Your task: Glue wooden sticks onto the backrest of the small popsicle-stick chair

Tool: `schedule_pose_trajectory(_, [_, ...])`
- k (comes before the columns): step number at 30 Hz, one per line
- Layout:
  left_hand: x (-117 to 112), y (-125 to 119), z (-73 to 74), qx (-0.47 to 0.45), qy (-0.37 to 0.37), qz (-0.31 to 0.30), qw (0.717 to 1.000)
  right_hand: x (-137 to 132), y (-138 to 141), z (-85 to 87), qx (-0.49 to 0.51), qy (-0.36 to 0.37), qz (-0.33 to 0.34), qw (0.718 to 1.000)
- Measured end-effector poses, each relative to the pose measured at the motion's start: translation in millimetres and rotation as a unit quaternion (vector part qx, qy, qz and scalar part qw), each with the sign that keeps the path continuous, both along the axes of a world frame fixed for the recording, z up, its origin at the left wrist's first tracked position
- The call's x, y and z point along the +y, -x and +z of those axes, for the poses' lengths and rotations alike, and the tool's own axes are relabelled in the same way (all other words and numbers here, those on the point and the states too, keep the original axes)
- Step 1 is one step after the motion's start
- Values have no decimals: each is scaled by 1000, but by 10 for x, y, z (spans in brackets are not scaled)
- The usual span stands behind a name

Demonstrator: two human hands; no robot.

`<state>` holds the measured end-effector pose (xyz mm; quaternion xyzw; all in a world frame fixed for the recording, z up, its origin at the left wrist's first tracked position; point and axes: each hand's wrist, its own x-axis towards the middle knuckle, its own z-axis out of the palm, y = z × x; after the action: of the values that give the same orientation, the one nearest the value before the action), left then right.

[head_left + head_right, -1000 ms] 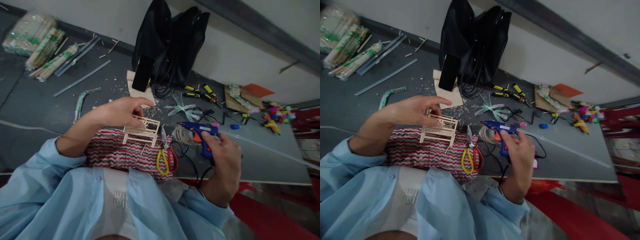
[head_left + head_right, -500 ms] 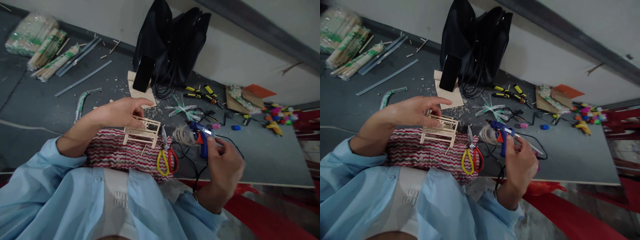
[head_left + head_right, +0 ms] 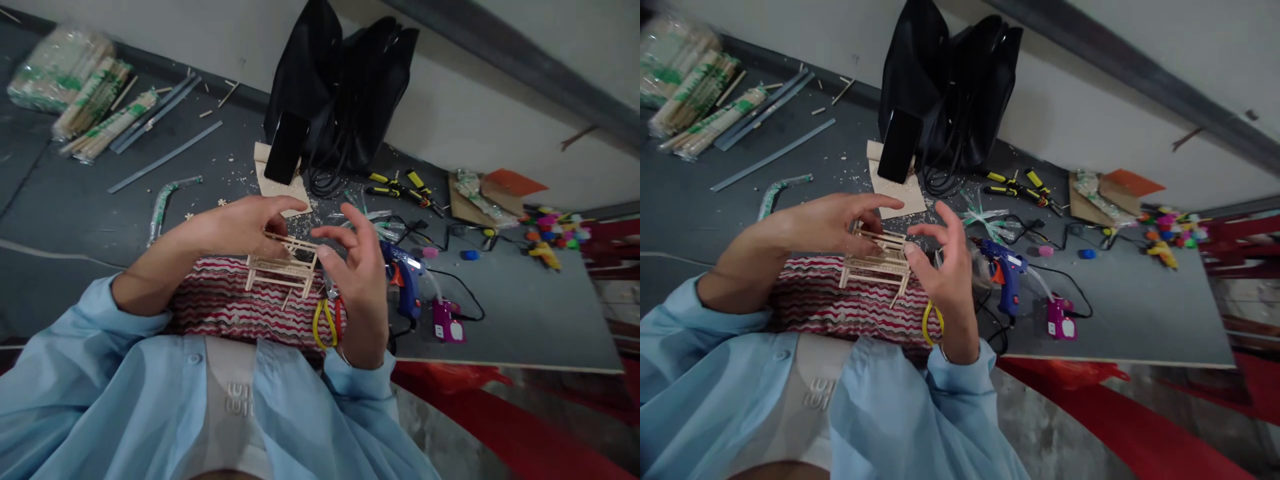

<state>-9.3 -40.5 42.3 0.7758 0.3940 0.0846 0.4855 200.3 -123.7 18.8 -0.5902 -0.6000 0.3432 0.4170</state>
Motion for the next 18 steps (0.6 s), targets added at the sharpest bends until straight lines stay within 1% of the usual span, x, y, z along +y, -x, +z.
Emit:
schedule_pose_trajectory(4, [16, -1, -18, -14, 9, -7, 1000, 160, 14, 22, 1, 64, 73, 995])
schedule_pose_trajectory(8, [26, 6, -32, -26, 2, -11, 1000, 203, 26, 15, -6, 76, 111, 991])
schedule_pose_trajectory(13, [28, 15, -34, -28, -7, -22, 999, 216, 26, -10, -9, 80, 121, 989])
schedule_pose_trajectory(18, [26, 19, -35, -34, -15, -29, 999, 213, 42, 11, 35, 120, 119, 985])
